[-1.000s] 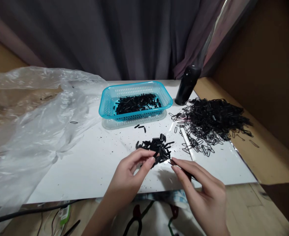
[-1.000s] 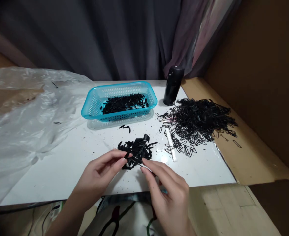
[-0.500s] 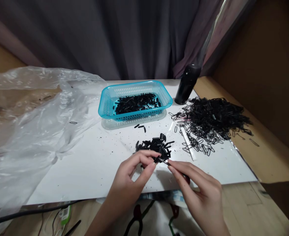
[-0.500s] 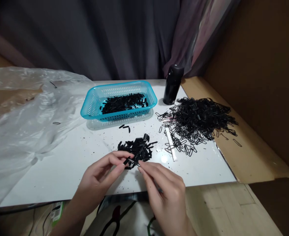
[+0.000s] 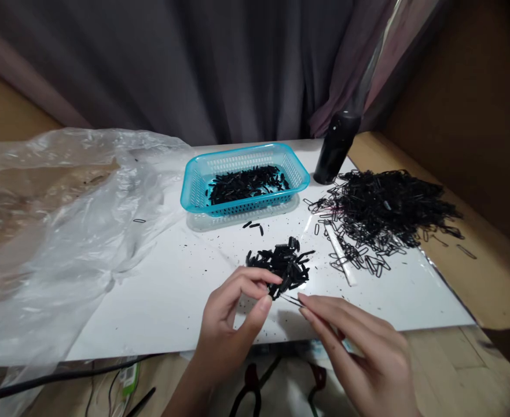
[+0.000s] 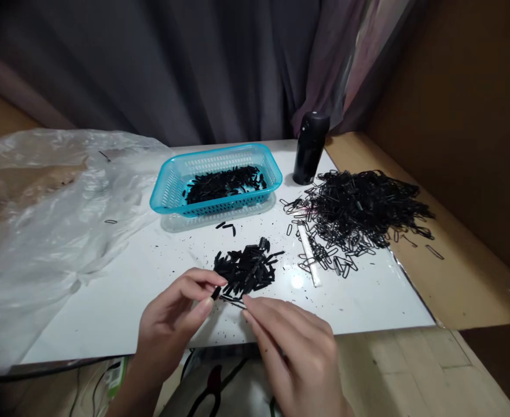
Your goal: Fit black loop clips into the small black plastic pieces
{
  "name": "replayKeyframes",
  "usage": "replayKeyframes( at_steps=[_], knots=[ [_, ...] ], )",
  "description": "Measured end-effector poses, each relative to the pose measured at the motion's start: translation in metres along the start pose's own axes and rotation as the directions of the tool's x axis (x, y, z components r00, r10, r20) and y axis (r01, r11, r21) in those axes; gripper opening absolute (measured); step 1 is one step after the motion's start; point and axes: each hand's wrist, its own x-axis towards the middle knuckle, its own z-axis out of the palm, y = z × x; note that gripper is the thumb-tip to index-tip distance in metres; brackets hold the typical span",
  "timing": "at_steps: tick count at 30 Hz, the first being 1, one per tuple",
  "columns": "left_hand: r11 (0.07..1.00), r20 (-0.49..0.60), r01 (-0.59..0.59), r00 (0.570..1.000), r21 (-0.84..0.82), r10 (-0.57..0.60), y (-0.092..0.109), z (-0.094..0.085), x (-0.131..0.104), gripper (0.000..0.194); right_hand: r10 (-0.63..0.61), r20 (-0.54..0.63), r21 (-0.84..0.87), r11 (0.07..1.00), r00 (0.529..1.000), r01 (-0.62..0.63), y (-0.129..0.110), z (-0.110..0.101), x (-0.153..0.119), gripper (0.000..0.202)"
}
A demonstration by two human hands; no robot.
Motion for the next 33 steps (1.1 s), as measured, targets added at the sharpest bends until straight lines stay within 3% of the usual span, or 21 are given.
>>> replayKeyframes(
  at_steps=[16, 25, 33],
  knots=[
    [0.968, 0.088, -0.195, 0.979, 0.156, 0.183, -0.0008, -0.0021, 0.0014, 0.019, -0.068, 0.001, -0.096, 0.993, 0.998, 0.068, 0.0033, -0.0007, -0.0025, 0.032],
    [0.888, 0.149, -0.352, 0.935, 0.296, 0.321, 0.0011, -0.0048, 0.0020, 0.019, -0.041, 0.102, -0.185, 0.981, 0.994, 0.060, 0.0031, -0.0063, -0.0061, 0.037],
    [0.906, 0.166, -0.338, 0.938, 0.255, 0.303, -0.0007, -0.0060, 0.0006, 0.018, 0.055, 0.123, 0.017, 0.998, 0.991, -0.058, -0.0012, -0.0062, -0.0027, 0.032]
  ],
)
